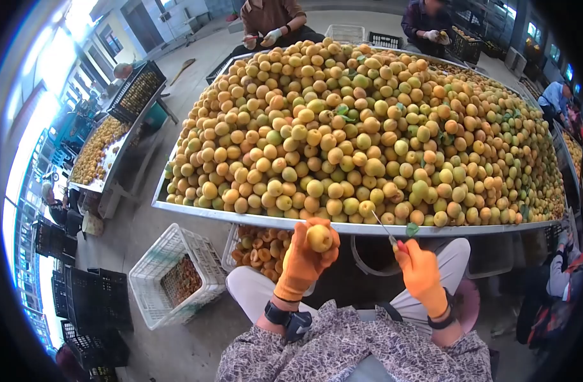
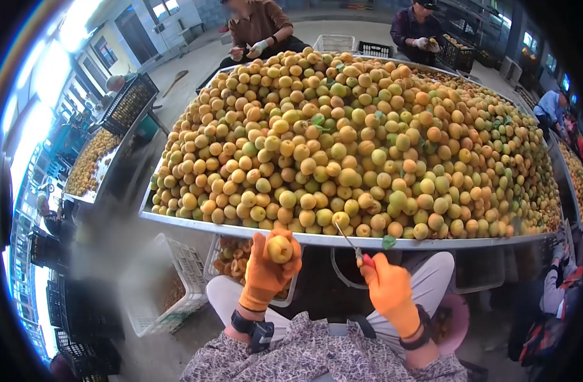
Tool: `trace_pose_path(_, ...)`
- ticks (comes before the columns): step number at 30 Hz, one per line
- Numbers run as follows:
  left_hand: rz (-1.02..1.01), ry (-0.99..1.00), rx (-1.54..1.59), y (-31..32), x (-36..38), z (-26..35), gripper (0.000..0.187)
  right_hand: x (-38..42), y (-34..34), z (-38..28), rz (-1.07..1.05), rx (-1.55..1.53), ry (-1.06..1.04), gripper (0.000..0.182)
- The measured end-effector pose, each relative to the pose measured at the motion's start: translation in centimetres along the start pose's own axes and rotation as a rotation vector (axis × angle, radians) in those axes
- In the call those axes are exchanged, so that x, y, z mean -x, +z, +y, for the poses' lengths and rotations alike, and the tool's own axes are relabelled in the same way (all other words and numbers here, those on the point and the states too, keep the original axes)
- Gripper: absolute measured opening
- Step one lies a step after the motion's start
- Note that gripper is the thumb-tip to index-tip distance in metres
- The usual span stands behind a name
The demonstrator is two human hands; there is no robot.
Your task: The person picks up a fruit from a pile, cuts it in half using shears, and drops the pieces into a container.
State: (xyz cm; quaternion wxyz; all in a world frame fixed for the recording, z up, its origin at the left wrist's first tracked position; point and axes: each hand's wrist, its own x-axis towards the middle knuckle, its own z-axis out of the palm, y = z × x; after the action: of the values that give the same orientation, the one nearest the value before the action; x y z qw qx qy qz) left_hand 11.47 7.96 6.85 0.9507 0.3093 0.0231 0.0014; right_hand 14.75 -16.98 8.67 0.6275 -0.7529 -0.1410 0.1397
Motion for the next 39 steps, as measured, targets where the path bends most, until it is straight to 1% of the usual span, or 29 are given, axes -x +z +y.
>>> trace_pose_path(1, -0.063, -0.046, 0.106, -0.1, -0.3, -0.2, 0.053, 0.7, -0.2, -0.9, -0.012, -0.094, 0.081, 0.02)
trace_pose_path(2, -0.076, -0.056, 0.127, -0.2, -0.3, -0.5, 0.054, 1.3, 0.5, -1.9, -0.042, -0.639, 0.373, 0.015)
trace_pose_path(3, -0.074, -0.067, 0.126, -0.1, 0.1, -1.0, 0.054, 2.2, 1.6, -2.8, -0.069, -0.25, 0.056, 0.017)
trace_pose_path(5, -0.097, -0.027, 0.122, 1.5, 0.2, -1.6, 0.053, 2.5, 3.2, -2.2, -0.182, -0.252, 0.054, 0.034)
trace_pose_path(6, -0.184, -0.005, 0.09, 1.8, 0.2, -1.8, 0.056, 2.3, 3.2, -2.7, -0.251, -0.21, 0.056, 0.033)
trace_pose_path(7, -0.185, 0.0, 0.091, 2.3, 0.2, -2.0, 0.056, 2.1, 3.0, -3.4, -0.326, -0.166, 0.063, 0.031)
trace_pose_path(8, -0.19, 0.016, 0.02, 3.3, 0.4, -1.9, 0.057, 2.0, 3.2, -3.9, -0.347, -0.2, 0.095, 0.039)
trace_pose_path(9, -0.193, 0.031, -0.053, 4.0, 0.7, -1.8, 0.059, 2.0, 3.2, -3.8, -0.353, -0.202, 0.094, 0.039)
trace_pose_path(10, -0.157, 0.02, -0.049, 4.3, 0.9, -2.0, 0.062, 2.0, 3.3, -3.6, -0.346, -0.183, 0.081, 0.038)
trace_pose_path(15, -0.159, 0.024, -0.028, 5.7, 1.6, -2.1, 0.062, 2.3, 3.3, -3.3, -0.327, -0.073, 0.001, 0.036)
trace_pose_path(17, -0.151, 0.034, -0.028, 5.9, 2.0, -1.9, 0.062, 2.7, 3.6, -2.9, -0.243, 0.019, -0.124, 0.035)
trace_pose_path(19, -0.245, 0.031, -0.208, 5.9, 2.4, -1.5, 0.057, 3.0, 3.8, -3.3, -0.231, 0.013, -0.148, 0.036)
trace_pose_path(21, -0.255, 0.031, -0.183, 6.4, 2.5, -0.6, 0.054, 3.3, 3.8, -3.4, -0.224, 0.012, -0.172, 0.036)
trace_pose_path(23, -0.272, 0.0, -0.424, 7.0, 2.7, 0.8, 0.057, 3.4, 3.8, -3.4, -0.225, 0.01, -0.16, 0.037)
trace_pose_path(24, -0.281, -0.007, -0.483, 6.7, 2.7, 1.2, 0.058, 3.4, 3.7, -3.5, -0.229, 0.015, -0.163, 0.037)
trace_pose_path(25, -0.279, -0.004, -0.481, 6.5, 2.5, 1.9, 0.058, 3.5, 3.5, -3.8, -0.253, 0.025, -0.12, 0.037)
trace_pose_path(26, -0.369, -0.018, -0.692, 6.4, 2.0, 3.0, 0.057, 3.5, 3.5, -3.9, -0.276, 0.034, -0.079, 0.037)
trace_pose_path(27, -0.459, -0.032, -0.905, 6.5, 1.6, 3.6, 0.057, 3.7, 3.8, -3.1, -0.278, 0.034, -0.079, 0.037)
trace_pose_path(28, -0.449, -0.113, -0.859, 6.7, 1.3, 4.0, 0.056, 4.0, 4.4, -1.7, -0.268, -0.008, -0.099, 0.037)
trace_pose_path(29, -0.453, -0.101, -0.865, 6.7, 1.3, 3.4, 0.056, 4.1, 4.7, -0.8, -0.257, -0.049, -0.128, 0.037)
trace_pose_path(30, -0.411, -0.086, -0.599, 6.7, 1.7, 1.8, 0.058, 4.0, 5.0, -0.8, -0.259, -0.044, -0.143, 0.037)
trace_pose_path(31, -0.371, -0.071, -0.335, 6.7, 2.0, 0.5, 0.06, 3.7, 5.6, -1.0, -0.193, -0.102, -0.227, 0.04)
trace_pose_path(32, -0.288, -0.157, -0.165, 8.1, 3.0, 0.1, 0.066, 3.5, 5.9, -1.0, -0.124, -0.161, -0.309, 0.044)
trace_pose_path(33, -0.289, -0.149, -0.167, 8.4, 3.5, -0.1, 0.067, 3.3, 5.9, -0.7, -0.123, -0.155, -0.319, 0.044)
trace_pose_path(35, -0.232, -0.061, -0.3, 8.8, 4.0, 0.2, 0.062, 3.2, 5.6, -0.4, -0.114, -0.093, -0.432, 0.053)
trace_pose_path(36, -0.228, -0.054, -0.288, 8.8, 3.9, 0.7, 0.062, 3.3, 5.4, -1.7, -0.148, -0.11, -0.388, 0.047)
trace_pose_path(38, -0.425, 0.081, -0.706, 8.8, 2.9, 2.8, 0.053, 3.3, 4.9, -1.3, -0.18, -0.058, -0.386, 0.045)
trace_pose_path(39, -0.417, 0.086, -0.705, 8.7, 2.5, 3.5, 0.053, 3.4, 4.7, -1.2, -0.198, -0.018, -0.384, 0.044)
